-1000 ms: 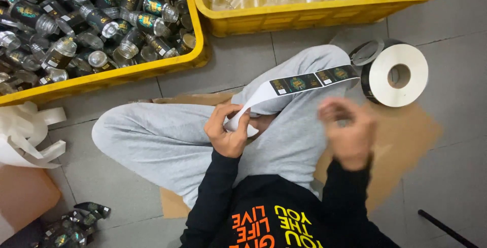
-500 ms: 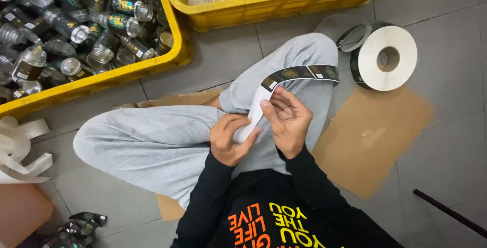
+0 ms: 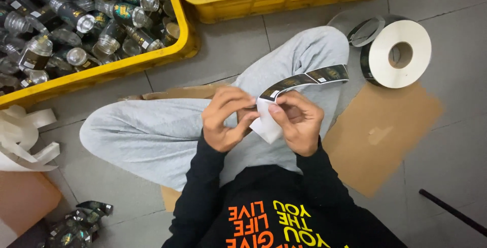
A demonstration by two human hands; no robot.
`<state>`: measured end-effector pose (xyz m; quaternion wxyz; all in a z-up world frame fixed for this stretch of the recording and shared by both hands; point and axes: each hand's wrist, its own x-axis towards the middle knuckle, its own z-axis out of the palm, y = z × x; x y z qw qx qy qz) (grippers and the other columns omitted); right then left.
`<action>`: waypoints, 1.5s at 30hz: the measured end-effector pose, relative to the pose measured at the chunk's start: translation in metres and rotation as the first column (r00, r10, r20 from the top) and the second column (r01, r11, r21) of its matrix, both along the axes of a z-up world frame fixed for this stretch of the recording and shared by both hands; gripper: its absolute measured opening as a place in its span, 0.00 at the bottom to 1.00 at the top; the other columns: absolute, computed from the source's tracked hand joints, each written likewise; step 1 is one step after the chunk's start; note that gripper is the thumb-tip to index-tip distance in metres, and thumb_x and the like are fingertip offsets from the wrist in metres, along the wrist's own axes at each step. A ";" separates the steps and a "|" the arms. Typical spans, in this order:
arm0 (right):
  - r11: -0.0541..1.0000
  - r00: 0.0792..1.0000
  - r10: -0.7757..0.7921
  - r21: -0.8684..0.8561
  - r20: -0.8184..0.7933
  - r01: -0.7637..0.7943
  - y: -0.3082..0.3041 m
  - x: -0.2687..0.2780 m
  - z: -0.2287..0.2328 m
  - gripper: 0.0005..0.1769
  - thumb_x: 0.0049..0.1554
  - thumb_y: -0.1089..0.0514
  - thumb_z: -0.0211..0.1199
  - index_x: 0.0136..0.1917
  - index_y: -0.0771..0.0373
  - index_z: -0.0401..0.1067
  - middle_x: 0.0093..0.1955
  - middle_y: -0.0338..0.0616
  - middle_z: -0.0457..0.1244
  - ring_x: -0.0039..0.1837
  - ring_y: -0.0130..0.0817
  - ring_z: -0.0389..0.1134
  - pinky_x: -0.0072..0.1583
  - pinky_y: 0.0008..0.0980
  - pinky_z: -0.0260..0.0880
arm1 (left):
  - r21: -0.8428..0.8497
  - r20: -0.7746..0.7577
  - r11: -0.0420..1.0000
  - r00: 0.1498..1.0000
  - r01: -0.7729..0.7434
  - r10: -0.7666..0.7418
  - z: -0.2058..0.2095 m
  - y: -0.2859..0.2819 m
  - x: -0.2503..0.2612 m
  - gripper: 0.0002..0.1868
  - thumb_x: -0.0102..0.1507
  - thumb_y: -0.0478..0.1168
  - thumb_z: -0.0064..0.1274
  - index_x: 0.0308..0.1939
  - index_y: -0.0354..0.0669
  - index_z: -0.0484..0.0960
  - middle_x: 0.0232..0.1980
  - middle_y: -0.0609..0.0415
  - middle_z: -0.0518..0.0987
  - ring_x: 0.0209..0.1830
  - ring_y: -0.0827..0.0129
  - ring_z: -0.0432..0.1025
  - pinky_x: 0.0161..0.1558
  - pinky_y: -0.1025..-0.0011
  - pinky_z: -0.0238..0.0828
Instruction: Manually peeling adhesive labels from a roll and applying them to small plastic bottles while sitting on the floor.
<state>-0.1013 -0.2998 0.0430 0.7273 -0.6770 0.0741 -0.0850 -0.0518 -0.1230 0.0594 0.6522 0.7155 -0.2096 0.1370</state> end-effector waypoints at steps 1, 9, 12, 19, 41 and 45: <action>1.000 1.000 0.002 0.001 0.000 -0.002 0.000 0.000 0.001 0.11 0.53 0.72 0.73 0.47 0.80 0.74 0.42 0.56 0.65 0.47 0.37 0.71 0.47 0.34 0.77 | 0.001 0.000 1.000 1.000 -0.002 0.002 0.002 -0.002 0.004 0.09 0.61 0.37 0.66 0.41 0.37 0.87 0.41 0.47 0.84 0.41 0.48 0.77 0.47 0.55 0.74; 0.999 0.993 -0.031 -0.035 0.117 0.036 -0.002 0.002 -0.005 0.11 0.53 0.72 0.73 0.46 0.80 0.74 0.40 0.56 0.67 0.49 0.33 0.70 0.49 0.36 0.76 | -0.198 -0.052 0.960 0.976 0.199 -0.213 -0.008 -0.020 0.006 0.18 0.61 0.38 0.66 0.50 0.28 0.84 0.46 0.40 0.85 0.47 0.47 0.81 0.52 0.52 0.77; 0.996 0.995 -0.089 -0.017 0.051 0.090 0.002 0.001 -0.004 0.16 0.52 0.69 0.76 0.50 0.77 0.73 0.43 0.49 0.69 0.52 0.27 0.70 0.55 0.31 0.76 | -0.223 -0.101 0.954 0.969 0.200 -0.227 -0.010 -0.023 0.000 0.19 0.62 0.40 0.66 0.51 0.29 0.84 0.46 0.39 0.84 0.44 0.48 0.80 0.50 0.53 0.76; 0.995 0.996 -0.081 -0.063 0.038 0.083 -0.003 0.001 -0.004 0.19 0.54 0.68 0.75 0.51 0.74 0.65 0.41 0.56 0.71 0.48 0.31 0.73 0.53 0.34 0.77 | -0.232 -0.138 0.963 0.975 0.138 -0.173 -0.007 -0.029 0.004 0.11 0.61 0.33 0.66 0.45 0.31 0.86 0.39 0.43 0.85 0.39 0.53 0.80 0.48 0.56 0.76; 0.941 0.958 -0.146 -0.334 -0.247 0.057 -0.024 0.007 -0.051 0.17 0.50 0.60 0.81 0.45 0.67 0.74 0.41 0.51 0.72 0.49 0.36 0.74 0.58 0.39 0.73 | -0.158 -0.160 0.935 0.943 -0.317 0.293 0.007 0.068 0.025 0.06 0.66 0.32 0.57 0.36 0.32 0.85 0.35 0.40 0.84 0.37 0.51 0.79 0.46 0.55 0.77; 0.936 0.959 -0.173 -0.340 -0.227 0.088 -0.022 0.010 -0.056 0.18 0.51 0.59 0.81 0.45 0.69 0.74 0.42 0.52 0.71 0.47 0.33 0.72 0.58 0.39 0.73 | -0.162 -0.120 0.899 0.912 -0.407 0.391 0.015 0.091 0.028 0.08 0.71 0.32 0.51 0.38 0.30 0.81 0.38 0.37 0.83 0.40 0.48 0.80 0.48 0.54 0.76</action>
